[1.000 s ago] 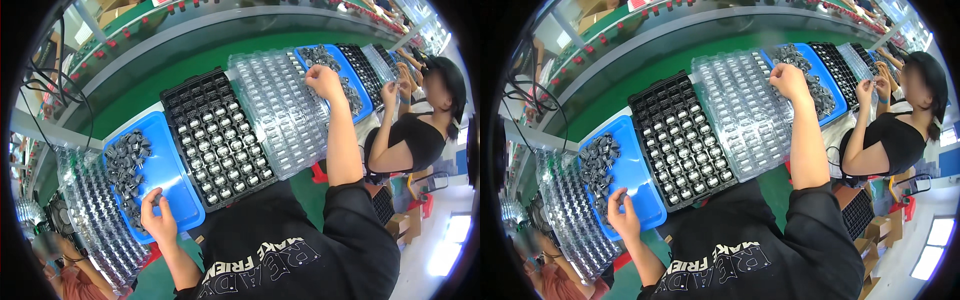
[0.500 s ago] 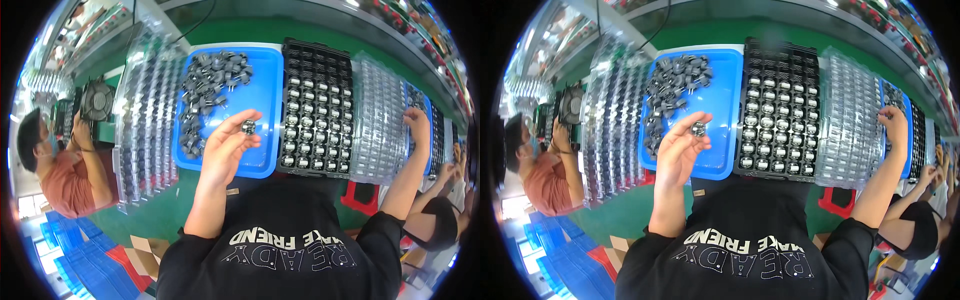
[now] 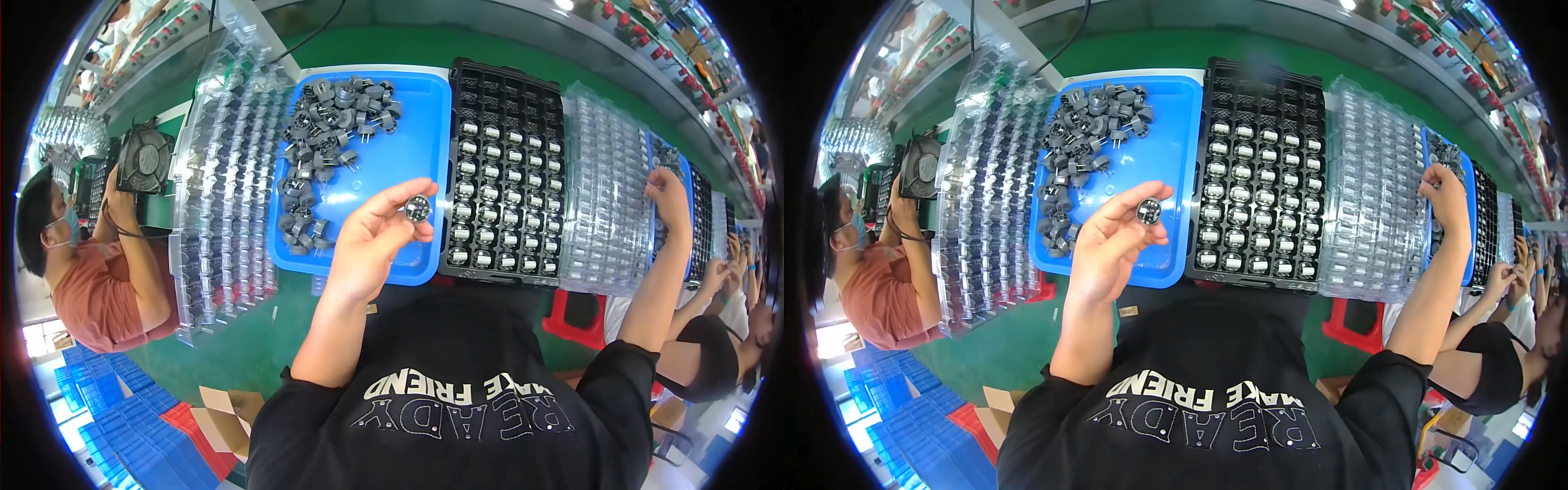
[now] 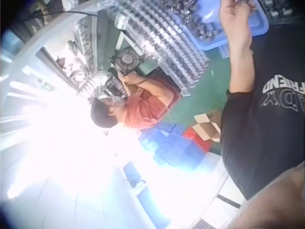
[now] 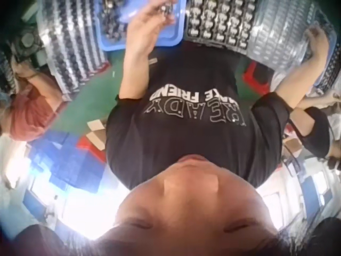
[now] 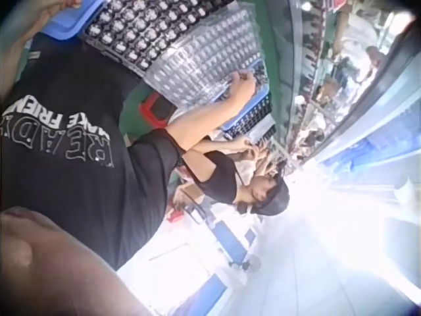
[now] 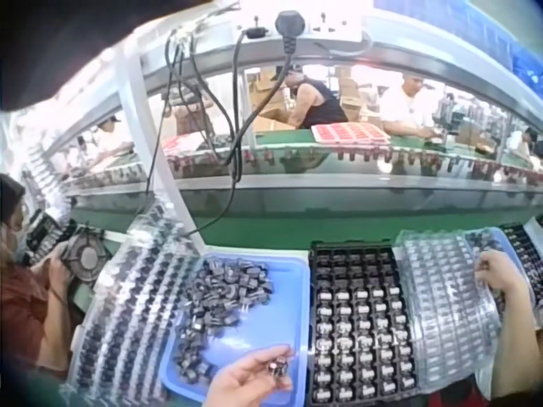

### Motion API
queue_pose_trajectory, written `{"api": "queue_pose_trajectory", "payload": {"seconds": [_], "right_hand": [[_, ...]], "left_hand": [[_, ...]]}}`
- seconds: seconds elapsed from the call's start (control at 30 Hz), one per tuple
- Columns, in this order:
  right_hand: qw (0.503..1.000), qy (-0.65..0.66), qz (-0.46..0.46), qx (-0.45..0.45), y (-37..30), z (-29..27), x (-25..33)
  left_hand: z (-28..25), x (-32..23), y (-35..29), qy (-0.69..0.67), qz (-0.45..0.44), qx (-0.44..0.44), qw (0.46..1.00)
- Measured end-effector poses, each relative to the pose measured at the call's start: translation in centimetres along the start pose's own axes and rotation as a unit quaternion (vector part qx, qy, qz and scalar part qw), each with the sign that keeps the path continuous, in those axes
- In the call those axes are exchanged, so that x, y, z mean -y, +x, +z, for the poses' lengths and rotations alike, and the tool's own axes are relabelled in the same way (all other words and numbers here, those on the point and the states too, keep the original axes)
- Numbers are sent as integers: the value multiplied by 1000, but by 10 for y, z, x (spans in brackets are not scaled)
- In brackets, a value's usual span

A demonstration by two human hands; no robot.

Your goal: The person assembles components by taking plastic casings and metal parts from trays and fitting them together by hand.

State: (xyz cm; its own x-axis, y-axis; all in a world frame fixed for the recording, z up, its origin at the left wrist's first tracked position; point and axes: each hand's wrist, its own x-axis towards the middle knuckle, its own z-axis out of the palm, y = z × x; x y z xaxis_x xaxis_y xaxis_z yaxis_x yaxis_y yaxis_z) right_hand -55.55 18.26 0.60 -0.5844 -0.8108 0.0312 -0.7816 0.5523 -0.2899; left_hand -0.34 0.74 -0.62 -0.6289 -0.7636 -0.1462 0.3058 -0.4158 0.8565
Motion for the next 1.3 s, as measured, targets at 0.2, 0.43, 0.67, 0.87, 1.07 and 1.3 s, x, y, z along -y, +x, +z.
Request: {"api": "queue_pose_trajectory", "payload": {"seconds": [0.2,0.43,0.67,0.87,1.07,1.3], "right_hand": [[960,267,-10,-82,-32,4,68],[817,573,-71,4,-119,36,231],[851,434,-284,-86,-152,36,319],[831,400,-364,-133,-150,43,333],[837,338,-402,-155,-155,43,333],[845,450,-286,-37,-144,52,326]], "left_hand": [[5,-2,-3,54,24,58,997],[31,6,-2,78,80,89,990],[51,-1,-12,89,86,58,991],[53,-4,-16,109,141,61,982],[47,-3,-21,170,167,49,970],[51,-4,-19,256,162,22,953]]}}
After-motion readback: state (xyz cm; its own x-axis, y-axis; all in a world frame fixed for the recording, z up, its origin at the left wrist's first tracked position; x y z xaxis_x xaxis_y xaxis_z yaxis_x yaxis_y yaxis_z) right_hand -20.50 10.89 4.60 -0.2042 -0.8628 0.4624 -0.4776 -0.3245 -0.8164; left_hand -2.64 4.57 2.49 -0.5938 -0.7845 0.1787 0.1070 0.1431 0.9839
